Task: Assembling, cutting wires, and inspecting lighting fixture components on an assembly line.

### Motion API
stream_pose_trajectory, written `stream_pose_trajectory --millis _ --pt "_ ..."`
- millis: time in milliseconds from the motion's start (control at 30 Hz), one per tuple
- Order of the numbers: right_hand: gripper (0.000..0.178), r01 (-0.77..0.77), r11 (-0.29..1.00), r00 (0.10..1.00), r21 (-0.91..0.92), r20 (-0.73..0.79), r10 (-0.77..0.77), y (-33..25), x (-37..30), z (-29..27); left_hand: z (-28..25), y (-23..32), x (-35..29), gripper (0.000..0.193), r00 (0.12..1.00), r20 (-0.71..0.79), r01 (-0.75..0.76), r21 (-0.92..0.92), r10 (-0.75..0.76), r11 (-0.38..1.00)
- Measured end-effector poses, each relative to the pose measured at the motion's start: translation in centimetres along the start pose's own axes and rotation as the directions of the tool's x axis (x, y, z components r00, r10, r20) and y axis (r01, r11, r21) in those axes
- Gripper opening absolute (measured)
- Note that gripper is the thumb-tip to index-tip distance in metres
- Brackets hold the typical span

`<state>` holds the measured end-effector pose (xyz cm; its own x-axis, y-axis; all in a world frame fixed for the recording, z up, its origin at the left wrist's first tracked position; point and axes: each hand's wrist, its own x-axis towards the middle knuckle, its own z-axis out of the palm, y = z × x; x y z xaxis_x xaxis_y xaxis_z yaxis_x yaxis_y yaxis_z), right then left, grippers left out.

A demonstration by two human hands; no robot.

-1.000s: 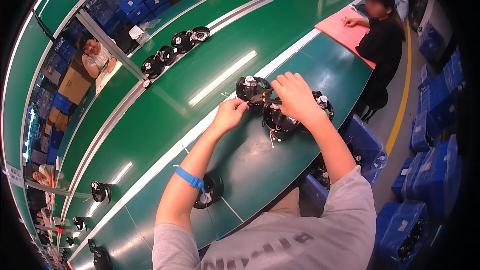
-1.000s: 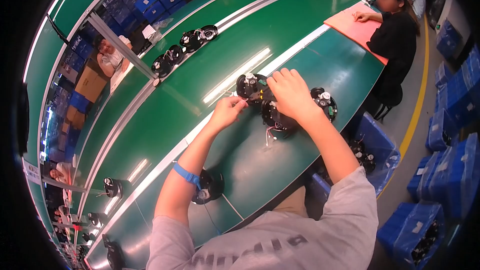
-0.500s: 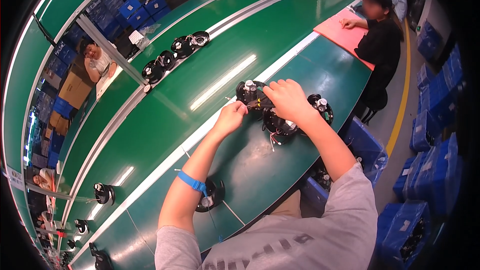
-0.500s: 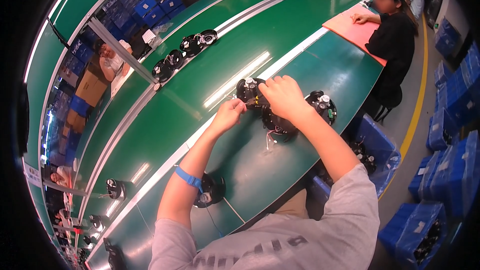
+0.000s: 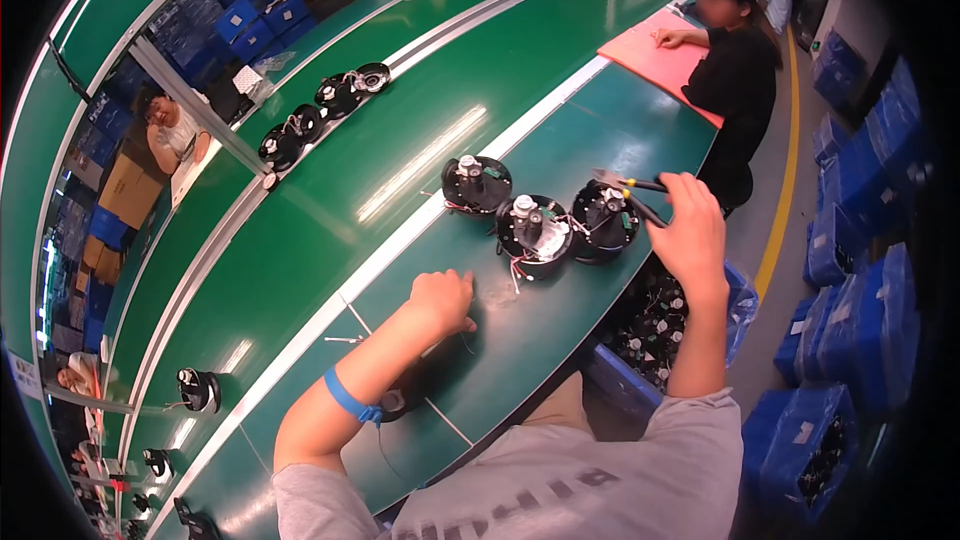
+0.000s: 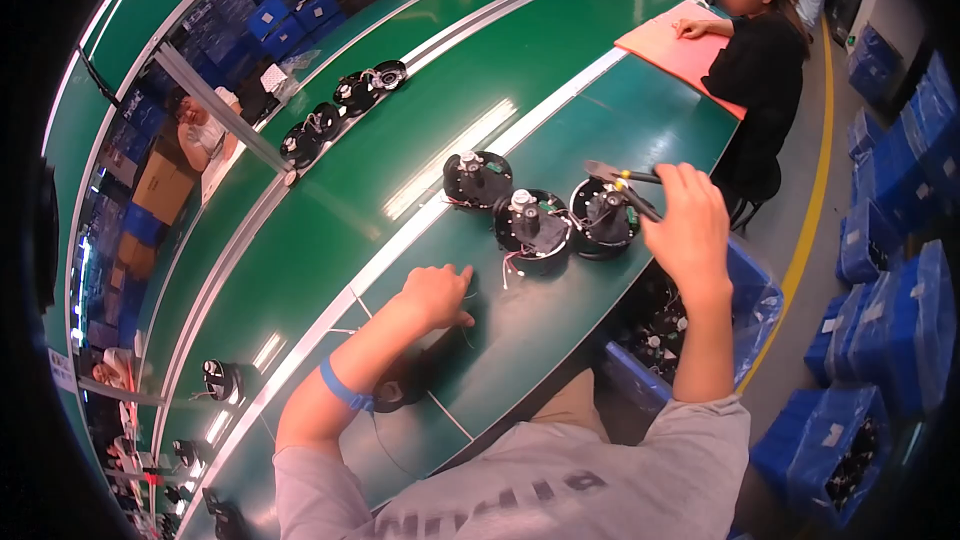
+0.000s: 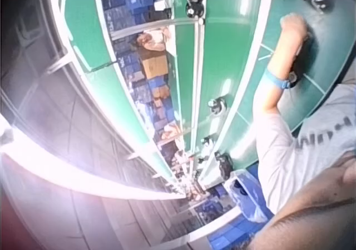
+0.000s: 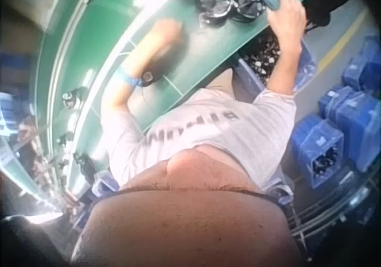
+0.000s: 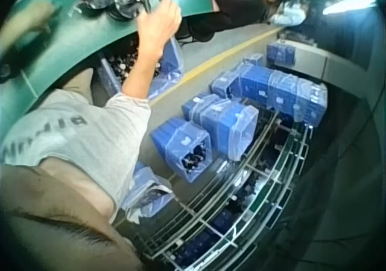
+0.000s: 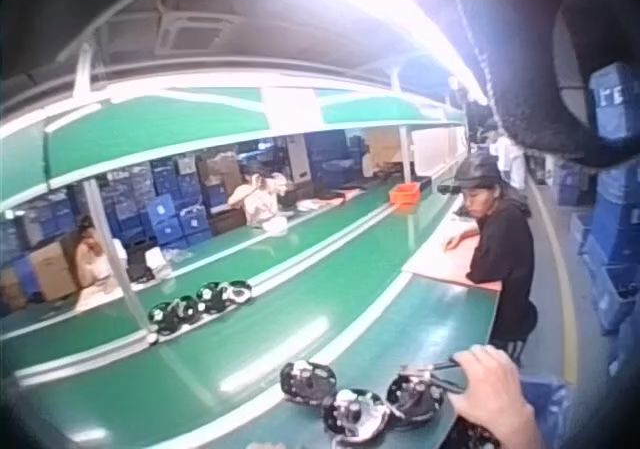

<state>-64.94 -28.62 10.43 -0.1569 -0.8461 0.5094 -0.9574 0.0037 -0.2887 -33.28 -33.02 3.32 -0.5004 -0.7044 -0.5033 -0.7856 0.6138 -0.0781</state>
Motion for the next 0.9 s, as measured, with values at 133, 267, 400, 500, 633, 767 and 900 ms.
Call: stream_pose_trajectory --millis 133,267,400,500,633,767,900 --pt "0.036 -0.182 0.983 0.983 -0.032 -0.003 0.182 2.8 -3.0 -2.4 -3.5 2.6 -0.4 0.035 0.976 -0.191 0.123 0.062 -0.109 0.99" --pt "0.038 -0.288 0.952 0.95 -0.102 0.095 0.298 5.0 -6.0 -2.7 -8.6 5.1 -0.1 0.008 0.832 -0.548 0.079 -0.042 -0.089 0.996" --pt "0.038 -0.406 0.902 0.895 0.148 0.262 0.36 4.7 -7.7 0.1 -10.5 9.1 4.3 0.021 0.533 -0.826 -0.404 -0.054 0.187 0.913" --pt "0.035 -0.465 0.852 0.872 0.24 0.293 0.393 4.2 -9.1 2.5 -9.9 10.3 8.8 0.02 0.532 -0.822 -0.428 -0.055 0.202 0.902" --pt "0.04 -0.486 0.836 0.861 0.253 0.303 0.409 3.9 -9.5 3.4 -8.5 10.6 12.5 0.016 0.65 -0.747 -0.344 -0.123 0.142 0.931" --pt "0.042 -0.423 0.882 0.888 0.208 0.29 0.357 4.3 -9.3 4.1 -8.8 10.1 12.7 0.015 0.781 -0.621 -0.368 -0.377 0.063 0.85" --pt "0.046 -0.387 0.907 0.885 0.167 0.342 0.315 3.8 -8.4 4.1 -9.6 8.6 12.6 0.018 0.864 -0.502 -0.346 -0.631 -0.026 0.695"
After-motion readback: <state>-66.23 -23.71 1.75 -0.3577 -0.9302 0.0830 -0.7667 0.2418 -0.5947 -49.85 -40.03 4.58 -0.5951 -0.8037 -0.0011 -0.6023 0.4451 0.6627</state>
